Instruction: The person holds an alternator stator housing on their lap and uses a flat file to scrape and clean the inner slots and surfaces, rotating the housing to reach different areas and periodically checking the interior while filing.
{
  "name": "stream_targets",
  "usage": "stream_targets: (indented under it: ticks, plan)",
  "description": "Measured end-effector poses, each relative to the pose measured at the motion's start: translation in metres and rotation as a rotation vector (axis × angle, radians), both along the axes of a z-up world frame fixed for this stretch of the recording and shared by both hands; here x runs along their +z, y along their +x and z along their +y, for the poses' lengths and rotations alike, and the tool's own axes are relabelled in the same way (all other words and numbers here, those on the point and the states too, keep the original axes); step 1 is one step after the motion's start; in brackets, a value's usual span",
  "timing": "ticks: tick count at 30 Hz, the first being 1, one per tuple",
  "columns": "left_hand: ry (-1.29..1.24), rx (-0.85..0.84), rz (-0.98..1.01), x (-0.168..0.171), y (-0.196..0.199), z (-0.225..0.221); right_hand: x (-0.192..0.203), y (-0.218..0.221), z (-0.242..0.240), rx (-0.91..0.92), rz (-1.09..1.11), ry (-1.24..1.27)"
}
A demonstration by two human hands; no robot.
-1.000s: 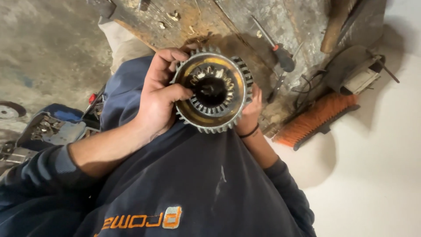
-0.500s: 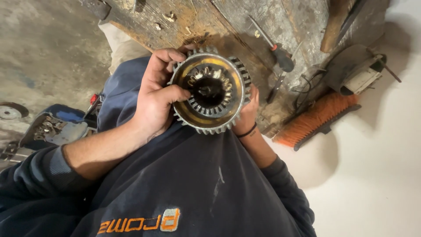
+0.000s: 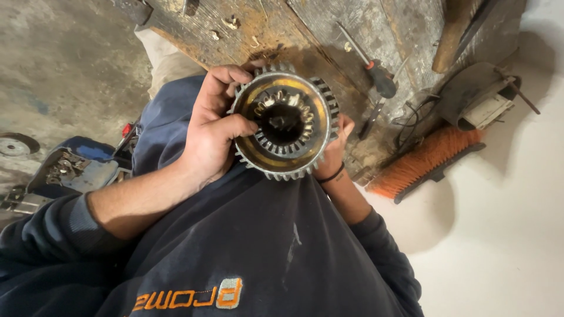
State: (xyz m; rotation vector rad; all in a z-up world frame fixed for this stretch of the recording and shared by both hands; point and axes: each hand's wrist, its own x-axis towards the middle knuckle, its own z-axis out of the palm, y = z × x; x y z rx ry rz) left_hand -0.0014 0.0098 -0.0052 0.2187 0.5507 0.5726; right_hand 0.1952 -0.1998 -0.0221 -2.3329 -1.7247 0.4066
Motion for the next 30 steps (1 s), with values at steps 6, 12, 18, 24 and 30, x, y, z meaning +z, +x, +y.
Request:
stream_targets:
  ticks: [6,12,18,24,30]
  plan:
    - [0.001,-0.004,-0.006,-0.001,0.000,0.000,-0.016,0.008,-0.020,-0.005,0.117,-0.007]
    - [-0.005,0.000,-0.004,0.003,0.000,0.002,-0.058,0.016,-0.068,-0.072,0.214,-0.093]
    - [-0.033,0.001,-0.029,0.002,-0.003,0.003,-0.024,0.028,-0.034,-0.134,-0.054,-0.080]
    - [0.288,-0.265,0.108,-0.007,-0.024,0.021,0.027,0.036,-0.003,-0.115,-0.171,-0.122]
    - [0.428,-0.358,0.189,-0.003,-0.028,0.029,0.045,0.037,0.011,-0.113,-0.191,-0.125]
